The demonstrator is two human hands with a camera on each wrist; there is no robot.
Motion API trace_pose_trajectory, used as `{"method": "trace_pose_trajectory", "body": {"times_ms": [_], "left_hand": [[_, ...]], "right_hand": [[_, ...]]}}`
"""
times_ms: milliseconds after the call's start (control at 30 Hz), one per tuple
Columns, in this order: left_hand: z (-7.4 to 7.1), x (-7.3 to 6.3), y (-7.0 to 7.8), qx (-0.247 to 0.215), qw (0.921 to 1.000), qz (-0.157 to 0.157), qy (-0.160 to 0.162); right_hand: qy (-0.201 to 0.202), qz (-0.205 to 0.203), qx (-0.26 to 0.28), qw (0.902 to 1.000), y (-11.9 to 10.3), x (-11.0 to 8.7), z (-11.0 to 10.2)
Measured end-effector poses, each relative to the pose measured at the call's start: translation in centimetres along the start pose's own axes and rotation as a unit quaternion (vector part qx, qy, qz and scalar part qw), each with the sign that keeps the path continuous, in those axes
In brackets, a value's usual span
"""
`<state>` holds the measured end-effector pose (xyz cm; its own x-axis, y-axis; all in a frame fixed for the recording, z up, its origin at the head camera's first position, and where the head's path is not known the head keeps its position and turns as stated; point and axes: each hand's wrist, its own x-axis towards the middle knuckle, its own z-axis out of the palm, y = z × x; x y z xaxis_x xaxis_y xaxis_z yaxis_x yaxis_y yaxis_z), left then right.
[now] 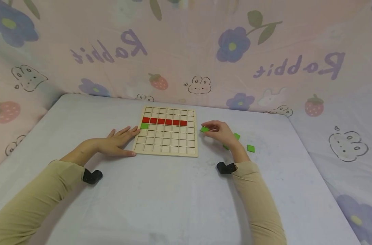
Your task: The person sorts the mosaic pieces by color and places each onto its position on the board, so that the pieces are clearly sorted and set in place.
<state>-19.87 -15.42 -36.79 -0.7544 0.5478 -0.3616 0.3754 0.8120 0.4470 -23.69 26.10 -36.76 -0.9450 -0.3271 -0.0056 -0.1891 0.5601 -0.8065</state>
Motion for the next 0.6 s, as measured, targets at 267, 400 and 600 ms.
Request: {"method": "trace_pose_trajectory", "body": {"times_ms": [267, 400, 600], "left_hand": [[0.0, -0.1, -0.1, 0.003, 1.0000, 0.006, -0.002], [-0.1, -0.1, -0.1, 0.005, 1.0000, 0.006, -0.003], [0.2, 0.2, -0.5, 0.002, 1.0000, 0.002, -0.002]], "right_hand": [[-0.005, -0.001, 0.003, 1.0000, -0.7, 0.8, 0.8], [-0.009, -0.001, 0.003, 1.0000, -1.6, 1.0, 1.2], [-0.016, 0.001, 0.006, 0.9999, -2.0, 1.6, 1.8]]}}
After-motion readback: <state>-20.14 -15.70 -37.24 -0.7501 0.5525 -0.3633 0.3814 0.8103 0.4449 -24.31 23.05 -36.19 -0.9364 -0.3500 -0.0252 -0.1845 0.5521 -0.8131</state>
